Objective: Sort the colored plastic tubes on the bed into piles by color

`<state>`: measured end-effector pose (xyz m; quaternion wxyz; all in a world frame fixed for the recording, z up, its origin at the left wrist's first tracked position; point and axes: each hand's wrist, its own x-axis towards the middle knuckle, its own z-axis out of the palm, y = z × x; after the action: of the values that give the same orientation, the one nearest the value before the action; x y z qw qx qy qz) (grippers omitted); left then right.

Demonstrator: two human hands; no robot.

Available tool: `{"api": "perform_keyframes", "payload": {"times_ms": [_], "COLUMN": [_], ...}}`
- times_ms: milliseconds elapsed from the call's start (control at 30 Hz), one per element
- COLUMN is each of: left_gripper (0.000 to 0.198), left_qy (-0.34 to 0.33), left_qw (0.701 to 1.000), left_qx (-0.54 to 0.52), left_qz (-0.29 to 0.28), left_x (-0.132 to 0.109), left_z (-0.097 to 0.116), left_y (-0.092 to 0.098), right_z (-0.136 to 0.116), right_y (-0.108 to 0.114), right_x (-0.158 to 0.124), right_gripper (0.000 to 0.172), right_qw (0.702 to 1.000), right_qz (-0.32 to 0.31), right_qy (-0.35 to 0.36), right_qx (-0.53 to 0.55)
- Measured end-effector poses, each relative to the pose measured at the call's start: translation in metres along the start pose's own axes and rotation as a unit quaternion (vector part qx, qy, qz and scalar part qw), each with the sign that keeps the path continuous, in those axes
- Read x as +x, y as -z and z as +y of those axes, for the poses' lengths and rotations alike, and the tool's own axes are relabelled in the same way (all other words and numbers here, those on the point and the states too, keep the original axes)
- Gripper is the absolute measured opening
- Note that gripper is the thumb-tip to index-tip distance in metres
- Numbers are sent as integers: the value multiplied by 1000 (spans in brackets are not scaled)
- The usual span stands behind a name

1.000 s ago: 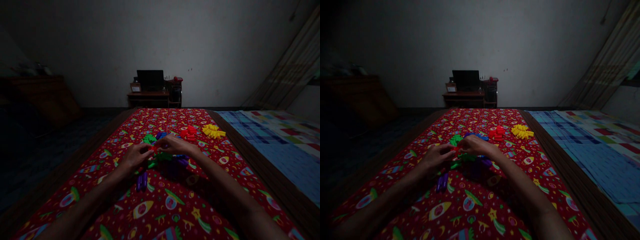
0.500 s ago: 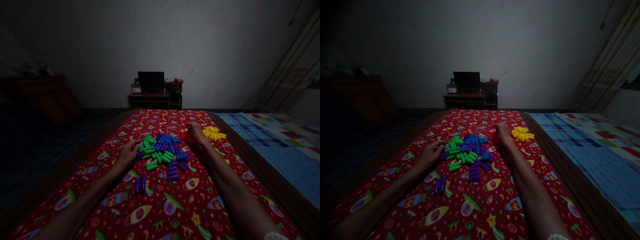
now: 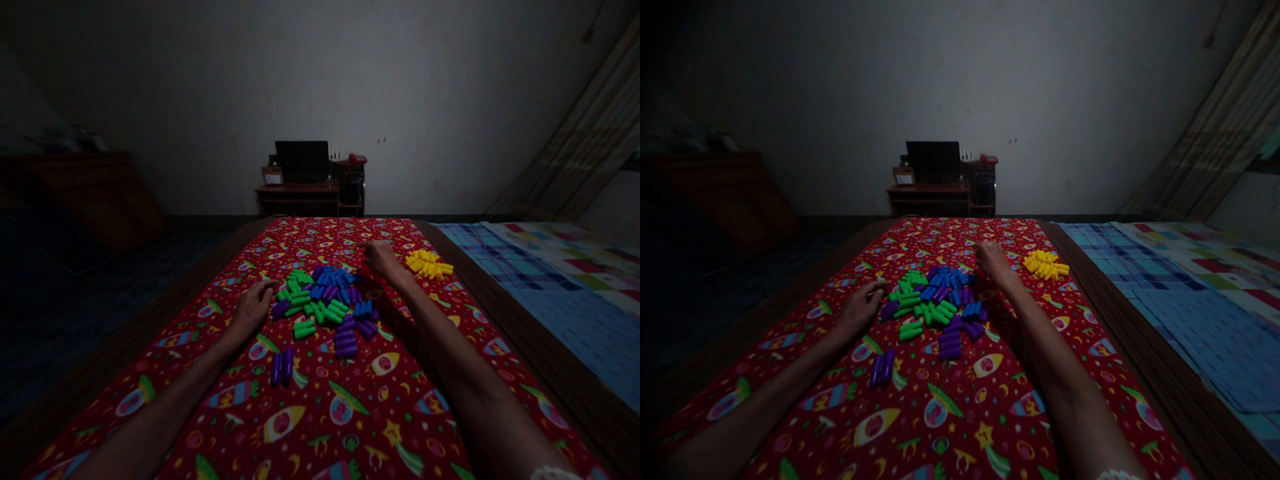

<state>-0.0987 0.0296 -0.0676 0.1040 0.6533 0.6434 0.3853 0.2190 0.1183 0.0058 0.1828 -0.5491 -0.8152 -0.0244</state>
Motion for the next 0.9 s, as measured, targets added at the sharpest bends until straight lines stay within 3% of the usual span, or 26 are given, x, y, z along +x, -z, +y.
{"api": "perform_keyframes", "payload": {"times_ms": [133,233,333,533,700,833,900], "left_gripper": [41,46,52,60,61,61,60], "left_qy": [4,-3,-24,-39,-51,-60,-72], "left_qw": [1000,1000,1000,997,993,981,970], "left_qx": [1,9,15,-29,-48,-12,-6], "left_qz": [-3,-8,-14,-65,-91,-184,-234], "left_x": [0,1,1,12,52,90,98], "left_z": [0,0,0,1,2,13,25], "left_y": [0,-1,-3,-24,-46,-54,-58], "right_z": [-26,-42,-48,-60,-70,-51,-39], "right_y": [-11,-29,-46,-67,-55,-44,-47], "right_x": [-5,-9,-12,-16,-18,-22,-29], "right_gripper": [42,31,38,44,49,48,44], "right_qw": [998,986,973,965,930,951,967], "right_qz": [-39,-54,-43,-83,-81,-18,-28], "right_qy": [54,140,187,178,209,132,116], "right_qx": [11,69,126,173,292,279,226]}}
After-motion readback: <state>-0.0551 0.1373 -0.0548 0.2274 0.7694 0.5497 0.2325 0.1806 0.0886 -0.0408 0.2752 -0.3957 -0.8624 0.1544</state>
